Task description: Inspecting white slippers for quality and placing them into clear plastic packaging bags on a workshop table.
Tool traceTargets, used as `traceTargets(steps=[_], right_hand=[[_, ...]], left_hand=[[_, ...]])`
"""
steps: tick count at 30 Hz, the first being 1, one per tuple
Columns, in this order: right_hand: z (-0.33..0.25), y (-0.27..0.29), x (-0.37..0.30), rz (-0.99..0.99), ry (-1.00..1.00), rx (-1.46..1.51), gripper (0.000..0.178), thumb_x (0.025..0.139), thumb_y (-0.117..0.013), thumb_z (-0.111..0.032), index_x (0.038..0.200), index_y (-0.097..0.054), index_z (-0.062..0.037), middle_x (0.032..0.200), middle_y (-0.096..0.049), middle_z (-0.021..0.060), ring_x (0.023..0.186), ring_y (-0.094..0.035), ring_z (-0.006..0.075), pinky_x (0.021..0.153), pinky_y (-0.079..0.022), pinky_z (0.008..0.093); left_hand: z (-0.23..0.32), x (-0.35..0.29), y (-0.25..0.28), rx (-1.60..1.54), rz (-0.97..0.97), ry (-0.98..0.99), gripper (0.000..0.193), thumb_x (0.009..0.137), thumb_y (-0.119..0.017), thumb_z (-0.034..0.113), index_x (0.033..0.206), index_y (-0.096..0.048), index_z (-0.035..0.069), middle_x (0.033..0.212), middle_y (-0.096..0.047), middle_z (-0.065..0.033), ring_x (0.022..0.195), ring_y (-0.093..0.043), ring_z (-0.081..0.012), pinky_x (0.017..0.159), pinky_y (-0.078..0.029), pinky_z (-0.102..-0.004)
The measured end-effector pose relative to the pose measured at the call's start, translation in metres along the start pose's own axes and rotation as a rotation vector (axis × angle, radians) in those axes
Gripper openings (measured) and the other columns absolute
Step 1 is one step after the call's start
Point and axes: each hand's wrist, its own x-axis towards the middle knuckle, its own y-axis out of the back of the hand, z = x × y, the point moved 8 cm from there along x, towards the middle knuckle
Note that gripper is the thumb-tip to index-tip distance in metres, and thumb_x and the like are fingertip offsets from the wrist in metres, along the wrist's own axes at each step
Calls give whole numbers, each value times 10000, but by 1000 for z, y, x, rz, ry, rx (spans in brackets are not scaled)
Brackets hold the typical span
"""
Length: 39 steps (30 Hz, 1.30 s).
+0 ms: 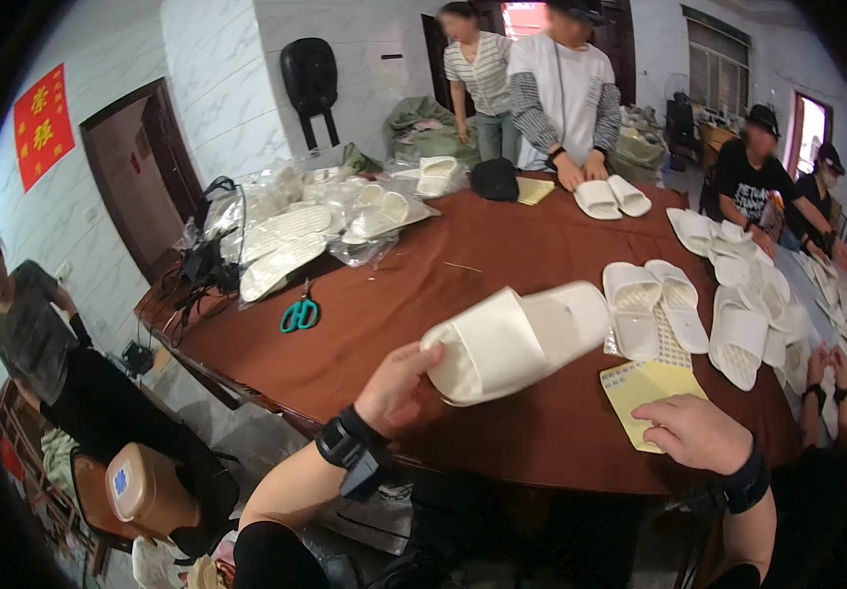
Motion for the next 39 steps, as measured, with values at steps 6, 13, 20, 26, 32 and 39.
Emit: traceTargets(steps=[6, 13, 20, 26, 32, 39], right_hand=[[-14, 10, 7, 107, 100, 47, 241, 864, -618, -144, 1075, -641, -30, 931, -667, 209, 869, -627, 402, 782, -506, 453], [-30, 14, 37, 113, 167, 46, 233, 863, -624, -114, 1070, -639, -8, 956, -676, 210, 892, -639, 392, 796, -516, 434], [-29, 10, 88, 70, 154, 52, 267, 842, -636, -61, 1101, -623, 4, 1001, -670, 206, 916, -635, 389, 802, -509, 427], [-23, -6, 138, 61, 253, -29, 354, 808, -638, -29, 1154, -583, 22, 1111, -623, 225, 1030, -581, 406, 900, -470, 435], [-15, -29, 178, -65, 234, 5, 422, 791, -665, -59, 1192, -564, 28, 1177, -611, 220, 1103, -563, 390, 963, -448, 419], [-28, -52, 196, -205, 136, 253, 425, 816, -646, -19, 1226, -552, 41, 1138, -658, 194, 1051, -640, 305, 916, -482, 339]], left_hand=[[-37, -27, 12, 158, -14, 177, 448, 976, -594, 245, 1317, -515, -33, 1253, -615, -107, 1131, -616, -219, 978, -500, -401], [-45, -26, 20, 446, -45, -68, 540, 929, -574, 70, 1427, -384, -20, 1317, -553, -105, 1128, -578, -196, 969, -482, -339], [-20, -34, 21, 1160, 68, -378, 604, 877, -613, 93, 1423, -364, 22, 1158, -530, -195, 989, -590, -291, 854, -491, -370], [-13, -54, 15, 1236, 42, -519, 586, 883, -612, 79, 1400, -348, 2, 1120, -506, -230, 969, -588, -397, 817, -509, -421], [-13, -53, 18, 1269, 51, -501, 583, 870, -605, 73, 1384, -354, -38, 1020, -551, -206, 933, -577, -374, 811, -497, -453], [-15, -46, 20, 1217, 55, -542, 565, 861, -560, 27, 1384, -355, -39, 1026, -580, -232, 960, -586, -396, 819, -499, -462]])
